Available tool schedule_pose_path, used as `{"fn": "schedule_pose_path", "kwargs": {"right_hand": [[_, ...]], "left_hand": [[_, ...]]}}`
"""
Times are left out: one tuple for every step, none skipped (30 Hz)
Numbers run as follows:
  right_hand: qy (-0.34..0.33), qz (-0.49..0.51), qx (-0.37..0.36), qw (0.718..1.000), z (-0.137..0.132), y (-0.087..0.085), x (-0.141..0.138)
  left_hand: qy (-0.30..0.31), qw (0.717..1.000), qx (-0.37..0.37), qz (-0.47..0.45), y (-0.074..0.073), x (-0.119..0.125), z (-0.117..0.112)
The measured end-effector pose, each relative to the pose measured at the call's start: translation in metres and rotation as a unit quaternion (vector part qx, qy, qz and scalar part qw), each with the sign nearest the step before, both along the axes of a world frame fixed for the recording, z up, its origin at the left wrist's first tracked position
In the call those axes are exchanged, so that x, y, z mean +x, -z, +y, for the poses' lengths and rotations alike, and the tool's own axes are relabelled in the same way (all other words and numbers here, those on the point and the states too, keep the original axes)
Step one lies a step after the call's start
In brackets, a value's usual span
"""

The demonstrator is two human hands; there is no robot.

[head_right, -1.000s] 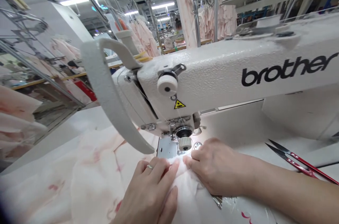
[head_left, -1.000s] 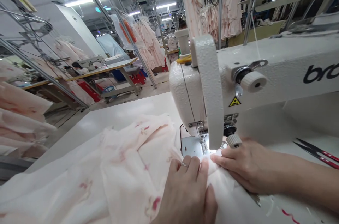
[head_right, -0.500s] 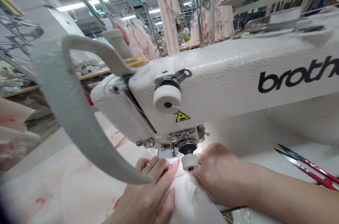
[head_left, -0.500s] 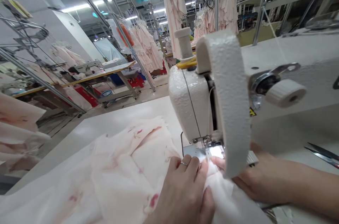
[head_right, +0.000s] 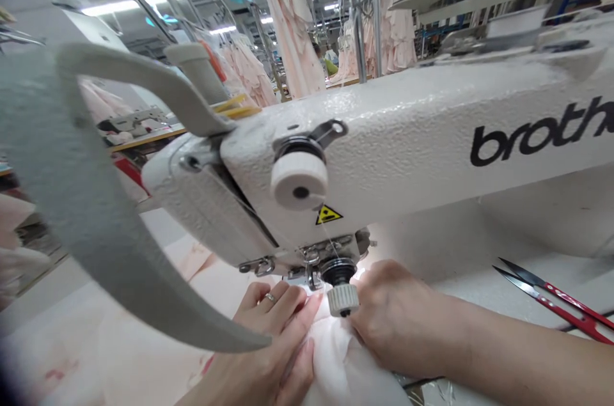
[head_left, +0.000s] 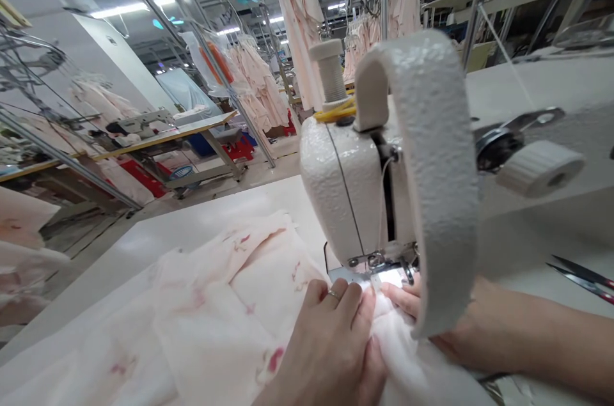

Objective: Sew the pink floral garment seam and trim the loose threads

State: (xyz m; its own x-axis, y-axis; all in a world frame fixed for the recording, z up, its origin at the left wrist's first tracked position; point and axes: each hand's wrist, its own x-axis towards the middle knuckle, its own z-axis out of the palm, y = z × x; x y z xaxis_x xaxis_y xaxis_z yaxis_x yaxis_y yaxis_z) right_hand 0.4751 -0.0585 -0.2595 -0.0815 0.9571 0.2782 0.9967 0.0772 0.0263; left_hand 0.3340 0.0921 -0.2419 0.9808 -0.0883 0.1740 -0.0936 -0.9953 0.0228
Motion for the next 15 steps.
{"fn": "schedule_pose_path", "kwargs": {"right_hand": [[-0.006,-0.003,0.013,1.0,0.0,0.001,0.001],[-0.01,-0.006,0.025,1.0,0.0,0.002,0.001],[-0.014,-0.008,0.034,0.999,0.0,0.003,0.002],[-0.017,-0.008,0.041,0.999,0.0,0.004,0.002],[-0.017,-0.007,0.043,0.999,0.0,0.005,0.003],[-0.017,-0.005,0.041,0.999,0.0,0.006,0.003],[-0.017,-0.003,0.04,0.999,0.001,0.007,0.003],[-0.016,-0.003,0.038,0.999,0.001,0.007,0.003],[-0.014,-0.004,0.036,0.999,0.002,0.007,0.003],[-0.013,-0.008,0.032,0.999,0.002,0.006,0.002],[-0.013,-0.011,0.024,1.0,0.003,0.005,0.002],[-0.01,-0.009,0.009,1.0,0.003,0.003,0.002],[-0.006,-0.005,-0.009,1.0,0.003,0.001,0.001],[-0.001,-0.002,-0.026,1.0,0.003,-0.002,0.001],[0.006,0.002,-0.035,0.999,0.003,-0.005,0.0]], "left_hand": [[-0.003,1.0,0.003,0.004,0.001,0.0,0.0],[-0.004,1.0,0.006,0.006,0.001,0.0,0.0],[-0.006,1.0,0.009,0.012,0.001,0.0,0.0],[-0.009,1.0,0.013,0.015,0.001,0.001,-0.001],[-0.011,1.0,0.016,0.017,0.001,0.002,-0.001],[-0.011,1.0,0.02,0.017,0.0,0.002,-0.002],[-0.013,0.999,0.025,0.016,-0.001,0.003,-0.003],[-0.013,0.999,0.03,0.013,-0.002,0.003,-0.004],[-0.015,0.999,0.035,0.009,-0.004,0.004,-0.005],[-0.015,0.999,0.04,0.003,-0.005,0.004,-0.006],[-0.015,0.999,0.044,0.002,-0.006,0.005,-0.007],[-0.015,0.999,0.047,-0.001,-0.007,0.005,-0.008],[-0.016,0.999,0.048,0.0,-0.008,0.005,-0.008],[-0.018,0.999,0.047,0.002,-0.007,0.005,-0.008],[-0.018,0.999,0.046,0.005,-0.007,0.005,-0.008]]}}
